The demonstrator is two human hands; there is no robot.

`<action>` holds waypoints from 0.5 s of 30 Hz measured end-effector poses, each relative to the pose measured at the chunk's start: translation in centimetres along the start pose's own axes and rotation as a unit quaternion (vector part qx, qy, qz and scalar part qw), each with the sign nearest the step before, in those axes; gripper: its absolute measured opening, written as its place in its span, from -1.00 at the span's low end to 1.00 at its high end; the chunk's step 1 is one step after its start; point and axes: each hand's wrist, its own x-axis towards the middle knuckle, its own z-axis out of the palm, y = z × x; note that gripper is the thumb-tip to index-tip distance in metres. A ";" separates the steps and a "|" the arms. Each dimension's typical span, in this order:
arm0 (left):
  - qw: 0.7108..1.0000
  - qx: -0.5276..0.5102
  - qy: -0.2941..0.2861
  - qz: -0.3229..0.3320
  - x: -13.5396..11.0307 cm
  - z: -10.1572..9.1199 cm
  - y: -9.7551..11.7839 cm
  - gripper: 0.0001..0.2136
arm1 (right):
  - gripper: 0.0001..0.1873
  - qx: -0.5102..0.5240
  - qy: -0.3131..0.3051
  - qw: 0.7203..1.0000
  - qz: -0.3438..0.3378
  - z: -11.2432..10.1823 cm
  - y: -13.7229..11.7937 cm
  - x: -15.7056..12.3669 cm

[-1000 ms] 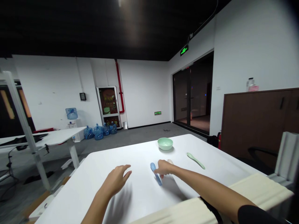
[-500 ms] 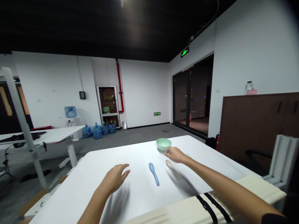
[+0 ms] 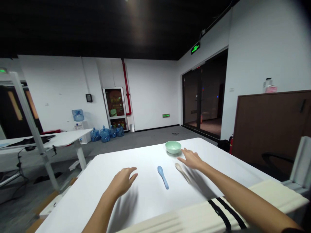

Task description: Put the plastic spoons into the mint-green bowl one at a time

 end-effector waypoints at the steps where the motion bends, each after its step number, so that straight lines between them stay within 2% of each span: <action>1: 1.000 0.000 0.000 -0.001 0.0 0.0 0.1 -0.51 | -0.21 -0.013 -0.009 1.000 0.014 0.3 0.8 0.1; 6: 1.000 0.001 -0.008 -0.004 0.0 -0.2 0.4 -0.50 | -0.11 -0.029 -0.060 0.996 0.063 1.3 3.1 0.6; 15: 1.000 0.000 -0.009 -0.015 0.0 -0.1 0.1 -0.50 | -0.10 0.003 -0.073 0.997 0.038 1.0 2.4 0.3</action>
